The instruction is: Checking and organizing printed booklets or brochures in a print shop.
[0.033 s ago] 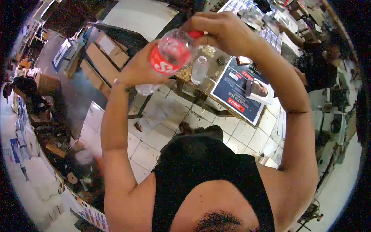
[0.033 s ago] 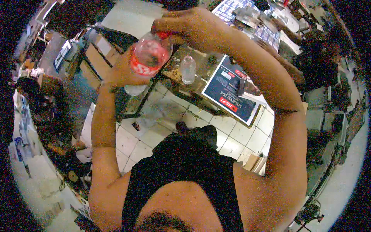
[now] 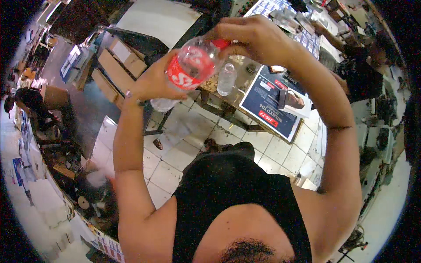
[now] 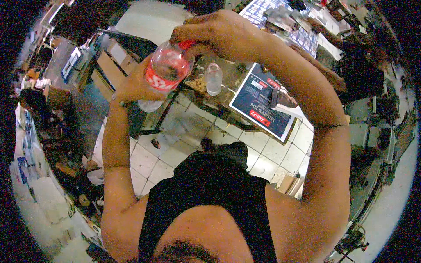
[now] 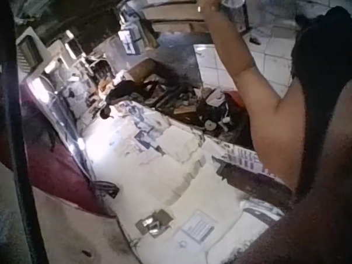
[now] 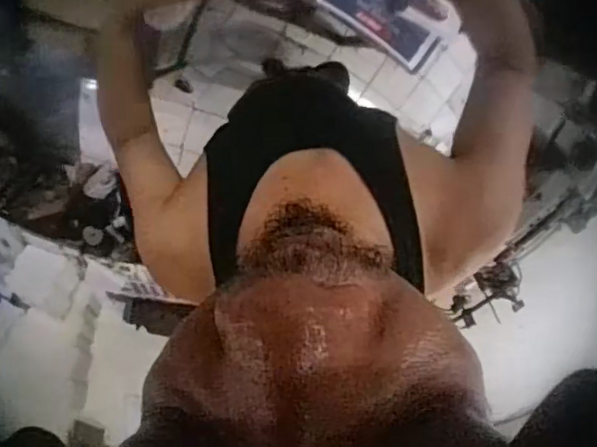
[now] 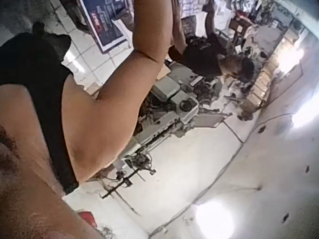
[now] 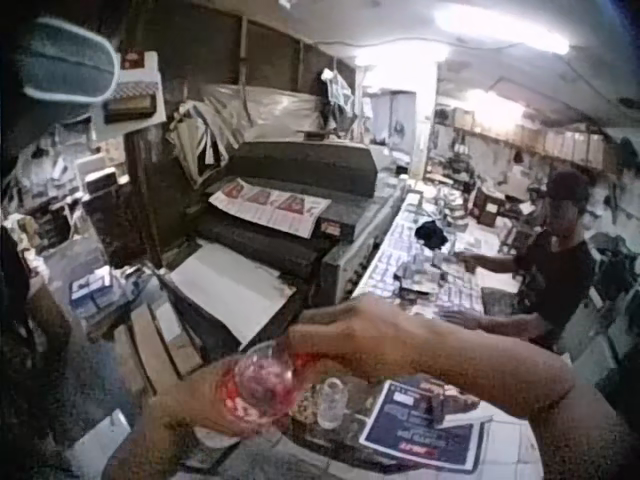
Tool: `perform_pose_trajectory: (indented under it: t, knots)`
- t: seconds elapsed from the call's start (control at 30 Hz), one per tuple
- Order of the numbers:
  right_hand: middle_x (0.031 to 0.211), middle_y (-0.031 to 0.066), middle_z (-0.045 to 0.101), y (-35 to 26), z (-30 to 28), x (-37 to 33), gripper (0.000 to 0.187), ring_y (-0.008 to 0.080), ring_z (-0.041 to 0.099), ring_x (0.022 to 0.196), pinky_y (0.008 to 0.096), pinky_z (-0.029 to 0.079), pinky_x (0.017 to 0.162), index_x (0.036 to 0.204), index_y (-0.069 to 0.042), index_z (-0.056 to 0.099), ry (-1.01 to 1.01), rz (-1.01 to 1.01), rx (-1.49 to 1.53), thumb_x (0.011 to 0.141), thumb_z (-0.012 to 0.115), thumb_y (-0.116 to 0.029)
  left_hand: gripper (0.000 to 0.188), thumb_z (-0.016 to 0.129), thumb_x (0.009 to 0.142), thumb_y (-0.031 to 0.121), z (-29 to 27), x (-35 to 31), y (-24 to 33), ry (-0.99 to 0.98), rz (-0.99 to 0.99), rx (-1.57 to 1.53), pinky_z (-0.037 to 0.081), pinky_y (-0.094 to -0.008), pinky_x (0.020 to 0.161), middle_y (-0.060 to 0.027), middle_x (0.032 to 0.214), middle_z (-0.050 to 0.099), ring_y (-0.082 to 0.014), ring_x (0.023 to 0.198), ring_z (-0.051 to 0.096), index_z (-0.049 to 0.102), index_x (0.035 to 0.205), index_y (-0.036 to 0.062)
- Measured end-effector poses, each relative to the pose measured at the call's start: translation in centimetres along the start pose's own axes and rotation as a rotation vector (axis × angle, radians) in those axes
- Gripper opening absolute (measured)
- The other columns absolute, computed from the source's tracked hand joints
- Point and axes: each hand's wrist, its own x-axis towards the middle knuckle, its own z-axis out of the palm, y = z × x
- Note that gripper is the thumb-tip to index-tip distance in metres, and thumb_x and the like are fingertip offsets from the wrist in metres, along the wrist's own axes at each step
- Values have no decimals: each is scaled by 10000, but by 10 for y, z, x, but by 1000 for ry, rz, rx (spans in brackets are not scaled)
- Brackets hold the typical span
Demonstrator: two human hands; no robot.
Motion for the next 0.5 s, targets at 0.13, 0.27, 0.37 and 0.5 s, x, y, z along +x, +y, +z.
perform_pose_trajectory:
  t: [0.13,0.27,0.37,0.5]
  knots:
    - [1115,99,710,-13,-2,-18,331,262,718,879,371,585,751,1176,-93,689,-39,-289,-55,855,697,-171,1134,950,493,176,-26,-16,1,-427,-128,-148,439,-356,1077,-102,1363,580,-181,1234,559,389,1466,15]
    - [1169,73,689,-18,-10,-36,303,270,709,926,382,592,724,1224,-118,649,134,-245,-55,939,592,-203,1216,969,454,188,-26,-32,-2,-535,-237,-164,401,-367,1109,-83,1399,556,-177,1279,523,363,1495,19]
    - [1093,120,673,-4,18,-72,253,284,683,944,364,555,786,1193,-96,647,302,120,97,956,586,-159,1149,951,511,230,-18,-48,-12,-374,-228,117,438,-362,1074,-119,1357,588,-221,1236,577,376,1489,48]
    - [990,151,616,16,124,-143,391,305,642,951,378,503,860,1115,-42,617,434,711,350,867,720,-327,1013,905,580,242,-1,-31,-1,-209,-240,217,474,-374,1039,-150,1305,617,-274,1178,621,420,1452,66]
